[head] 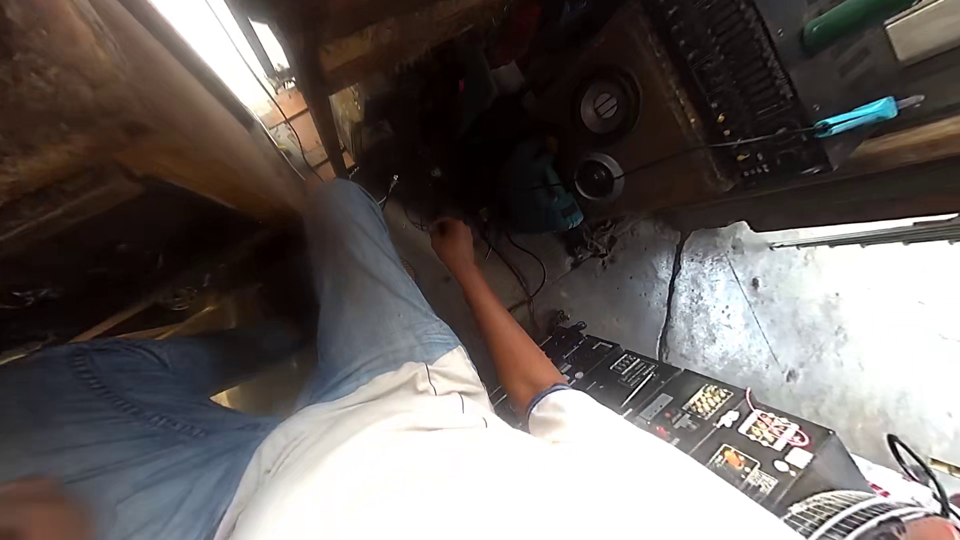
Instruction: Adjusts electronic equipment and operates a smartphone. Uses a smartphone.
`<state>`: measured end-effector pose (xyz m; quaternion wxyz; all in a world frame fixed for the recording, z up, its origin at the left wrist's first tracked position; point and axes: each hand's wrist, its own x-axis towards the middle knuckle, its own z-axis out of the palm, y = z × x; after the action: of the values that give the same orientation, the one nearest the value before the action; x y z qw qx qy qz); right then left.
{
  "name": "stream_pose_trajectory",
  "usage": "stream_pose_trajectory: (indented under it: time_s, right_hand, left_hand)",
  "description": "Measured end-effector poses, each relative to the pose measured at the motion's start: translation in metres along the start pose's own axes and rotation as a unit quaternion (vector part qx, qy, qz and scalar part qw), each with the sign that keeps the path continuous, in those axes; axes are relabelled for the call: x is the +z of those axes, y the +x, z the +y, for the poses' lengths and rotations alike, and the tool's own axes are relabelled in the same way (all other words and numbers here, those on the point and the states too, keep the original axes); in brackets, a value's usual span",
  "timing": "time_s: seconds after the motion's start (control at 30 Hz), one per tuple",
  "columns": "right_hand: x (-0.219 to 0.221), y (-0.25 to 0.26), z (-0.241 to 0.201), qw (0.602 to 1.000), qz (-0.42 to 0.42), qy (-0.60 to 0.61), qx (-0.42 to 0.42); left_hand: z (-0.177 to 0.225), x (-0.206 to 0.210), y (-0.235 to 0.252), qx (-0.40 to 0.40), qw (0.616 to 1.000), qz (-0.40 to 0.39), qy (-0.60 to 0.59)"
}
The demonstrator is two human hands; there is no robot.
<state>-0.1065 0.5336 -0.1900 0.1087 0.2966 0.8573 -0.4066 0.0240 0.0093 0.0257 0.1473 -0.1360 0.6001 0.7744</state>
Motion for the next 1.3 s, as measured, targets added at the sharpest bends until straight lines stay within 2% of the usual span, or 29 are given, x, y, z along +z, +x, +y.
stream_pose_trajectory:
  time_s: [0.03,0.07,0.17,0.2,0.27,0.33,0.4,0.47,0.57,0.7,0.8,1.0,1.2,1.3]
  right_hand:
    - [-0.008,-0.012,-0.013,1.0,0.014,0.015,-0.021]
    - [-0.018,-0.024,-0.027,0.998,0.022,0.039,-0.046]
    - [-0.042,-0.072,-0.076,0.975,0.02,0.165,-0.147]
    - [-0.048,-0.089,-0.091,0.958,-0.002,0.216,-0.191]
    - [-0.056,-0.125,-0.117,0.915,-0.106,0.28,-0.27]
    - [-0.063,-0.164,-0.135,0.879,-0.219,0.29,-0.307]
    - [-0.065,-0.198,-0.143,0.885,-0.241,0.262,-0.299]
    - [-0.059,-0.213,-0.14,0.91,-0.171,0.217,-0.308]
    - [-0.051,-0.215,-0.128,0.936,-0.035,0.127,-0.326]
    - [-0.048,-0.22,-0.116,0.944,0.035,0.089,-0.316]
    - [-0.045,-0.229,-0.111,0.946,0.057,0.083,-0.308]
    - [-0.045,-0.234,-0.109,0.921,0.086,0.099,-0.367]
    - [-0.044,-0.244,-0.114,0.916,0.085,0.13,-0.369]
    - [-0.049,-0.252,-0.126,0.921,0.076,0.139,-0.356]
  left_hand:
    - [0.005,0.008,0.008,-0.013,0.999,-0.036,-0.002]
    - [0.009,0.025,0.017,-0.02,0.999,-0.038,-0.001]
    - [0.008,0.082,0.044,0.029,0.999,0.015,0.025]
    - [0.009,0.106,0.051,0.062,0.996,0.023,0.054]
    - [0.012,0.155,0.058,0.093,0.99,0.029,0.099]
    - [0.011,0.186,0.066,0.079,0.99,-0.012,0.117]
    - [0.008,0.208,0.071,0.063,0.99,-0.064,0.111]
    - [0.004,0.225,0.072,0.07,0.987,-0.098,0.108]
    - [-0.004,0.238,0.067,0.083,0.984,-0.124,0.101]
    - [-0.019,0.244,0.056,0.082,0.984,-0.133,0.084]
    - [-0.023,0.245,0.05,0.08,0.986,-0.117,0.083]
    - [-0.026,0.241,0.039,0.125,0.98,-0.135,0.072]
    - [-0.023,0.233,0.033,0.078,0.982,-0.174,-0.006]
    - [-0.018,0.233,0.035,0.082,0.984,-0.152,-0.035]
